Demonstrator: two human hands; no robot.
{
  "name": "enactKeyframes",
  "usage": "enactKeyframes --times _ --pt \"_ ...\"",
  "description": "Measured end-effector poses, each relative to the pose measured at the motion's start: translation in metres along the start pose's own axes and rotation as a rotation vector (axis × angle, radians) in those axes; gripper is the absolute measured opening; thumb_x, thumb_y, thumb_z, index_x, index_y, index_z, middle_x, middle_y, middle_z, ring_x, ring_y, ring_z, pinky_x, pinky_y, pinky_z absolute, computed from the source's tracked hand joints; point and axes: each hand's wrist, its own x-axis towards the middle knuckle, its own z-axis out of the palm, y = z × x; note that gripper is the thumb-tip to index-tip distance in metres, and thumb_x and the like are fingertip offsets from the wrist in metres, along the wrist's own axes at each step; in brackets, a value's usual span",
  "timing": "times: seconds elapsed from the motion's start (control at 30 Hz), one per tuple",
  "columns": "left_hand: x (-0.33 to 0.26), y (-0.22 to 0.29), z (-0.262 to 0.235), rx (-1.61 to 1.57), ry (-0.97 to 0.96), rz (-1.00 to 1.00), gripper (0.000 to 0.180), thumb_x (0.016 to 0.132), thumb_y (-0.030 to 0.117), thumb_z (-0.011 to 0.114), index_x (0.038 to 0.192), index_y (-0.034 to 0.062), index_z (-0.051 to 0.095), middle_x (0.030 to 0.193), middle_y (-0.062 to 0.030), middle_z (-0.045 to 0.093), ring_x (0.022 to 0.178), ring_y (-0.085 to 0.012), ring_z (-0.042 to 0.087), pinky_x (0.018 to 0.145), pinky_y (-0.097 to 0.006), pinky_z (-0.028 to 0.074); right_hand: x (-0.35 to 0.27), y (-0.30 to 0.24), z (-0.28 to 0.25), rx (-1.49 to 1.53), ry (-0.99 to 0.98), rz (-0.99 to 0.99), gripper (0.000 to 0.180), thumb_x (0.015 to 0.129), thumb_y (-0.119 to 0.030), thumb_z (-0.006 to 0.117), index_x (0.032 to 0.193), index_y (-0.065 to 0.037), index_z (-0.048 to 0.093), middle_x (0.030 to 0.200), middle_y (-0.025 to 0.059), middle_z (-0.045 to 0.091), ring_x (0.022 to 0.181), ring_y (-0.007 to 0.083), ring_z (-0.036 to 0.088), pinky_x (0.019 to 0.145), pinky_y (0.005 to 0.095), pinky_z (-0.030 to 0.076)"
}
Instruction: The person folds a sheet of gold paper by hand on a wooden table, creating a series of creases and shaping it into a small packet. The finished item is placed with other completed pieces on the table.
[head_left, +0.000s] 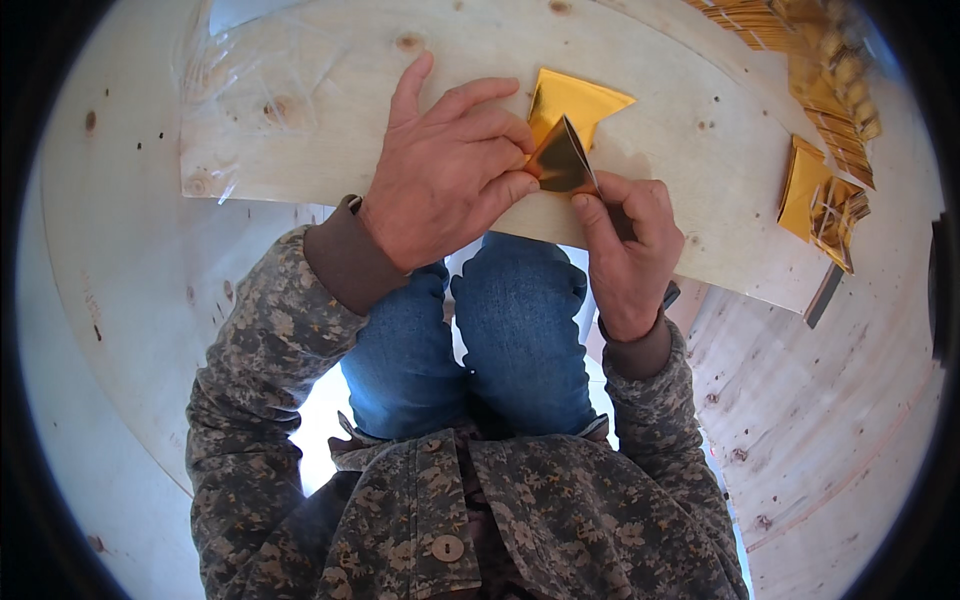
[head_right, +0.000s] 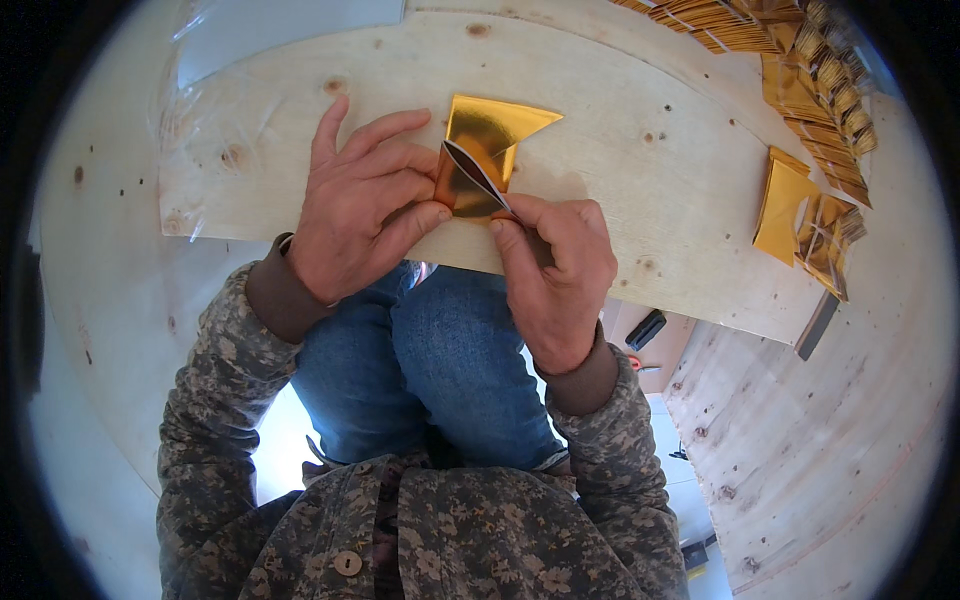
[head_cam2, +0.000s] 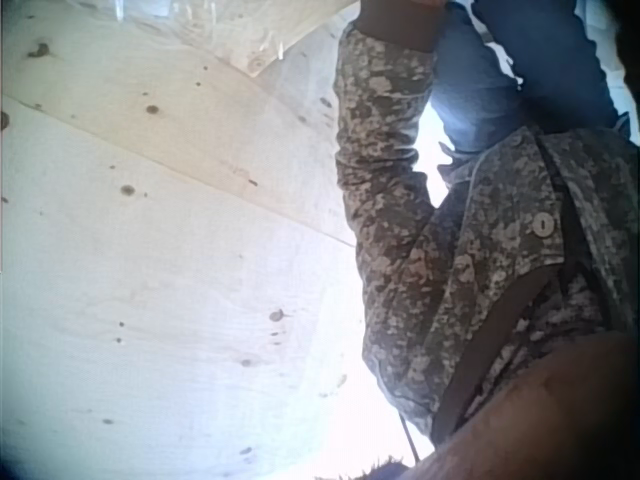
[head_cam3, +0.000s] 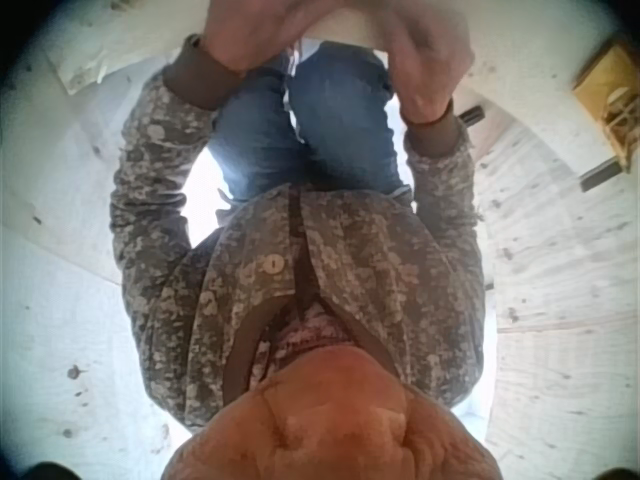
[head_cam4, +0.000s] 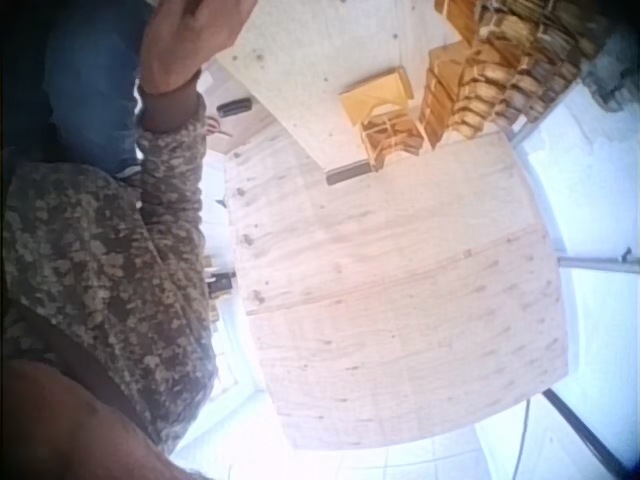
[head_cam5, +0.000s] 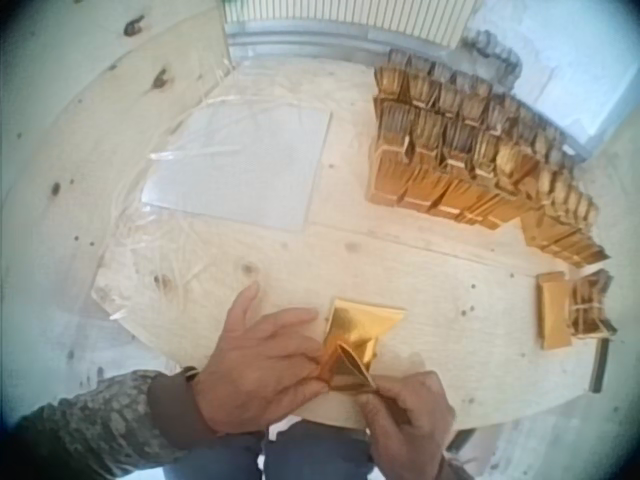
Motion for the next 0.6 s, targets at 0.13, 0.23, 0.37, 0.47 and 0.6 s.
enactKeyframes --times 0.13,0.23,0.37,0.47,0.6 --pt "0.002 0.000 0.003 0.003 0.002 -0.015 0.009 0.084 0.016 0.075 0.085 0.0087 0.070 0.106 -0.0017 0.068 0.130 -0.0253 0.055 0.118 -0.060 0.013 0.001 -0.003 0.006 0.083 0.055 0.047 0.020 0.082 0.001 0.076 0.102 -0.003 0.074 0.082 0.0093 0.064 0.076 0.0196 0.060 0.068 0.0303 0.050" --pt "0.001 0.000 0.005 0.007 0.006 -0.025 0.009 0.085 0.016 0.074 0.085 0.0086 0.069 0.106 -0.0020 0.068 0.130 -0.0258 0.055 0.118 -0.059 0.015 0.001 -0.005 0.010 0.058 0.067 0.080 0.021 0.084 0.001 0.076 0.104 -0.003 0.074 0.083 0.0089 0.063 0.077 0.0182 0.061 0.067 0.0291 0.050" --pt "0.002 0.000 0.005 -0.007 0.008 -0.032 0.010 0.086 0.016 0.074 0.083 0.0086 0.068 0.106 -0.0027 0.068 0.130 -0.0269 0.055 0.118 -0.058 0.016 0.003 -0.007 0.013 0.044 0.085 0.102 0.025 0.083 0.001 0.076 0.107 -0.005 0.073 0.081 0.0076 0.062 0.075 0.0167 0.061 0.067 0.0281 0.051" --pt "0.001 0.000 0.004 -0.066 0.012 -0.040 0.011 0.085 0.014 0.075 0.089 0.0088 0.066 0.106 -0.0036 0.068 0.130 -0.0287 0.055 0.118 -0.056 0.020 0.004 -0.007 0.014 0.048 0.091 0.106 0.028 0.083 0.002 0.077 0.109 -0.006 0.072 0.081 0.0070 0.062 0.074 0.0158 0.062 0.067 0.0278 0.051" --pt "0.000 -0.002 0.003 -0.213 0.063 -0.115 0.022 0.084 0.010 0.075 0.102 0.0091 0.061 0.108 -0.0049 0.067 0.127 -0.0312 0.057 0.116 -0.052 0.029 0.004 -0.006 0.014 0.063 0.086 0.130 0.030 0.082 0.003 0.077 0.110 -0.007 0.073 0.083 0.0067 0.062 0.074 0.0150 0.063 0.067 0.0280 0.052"
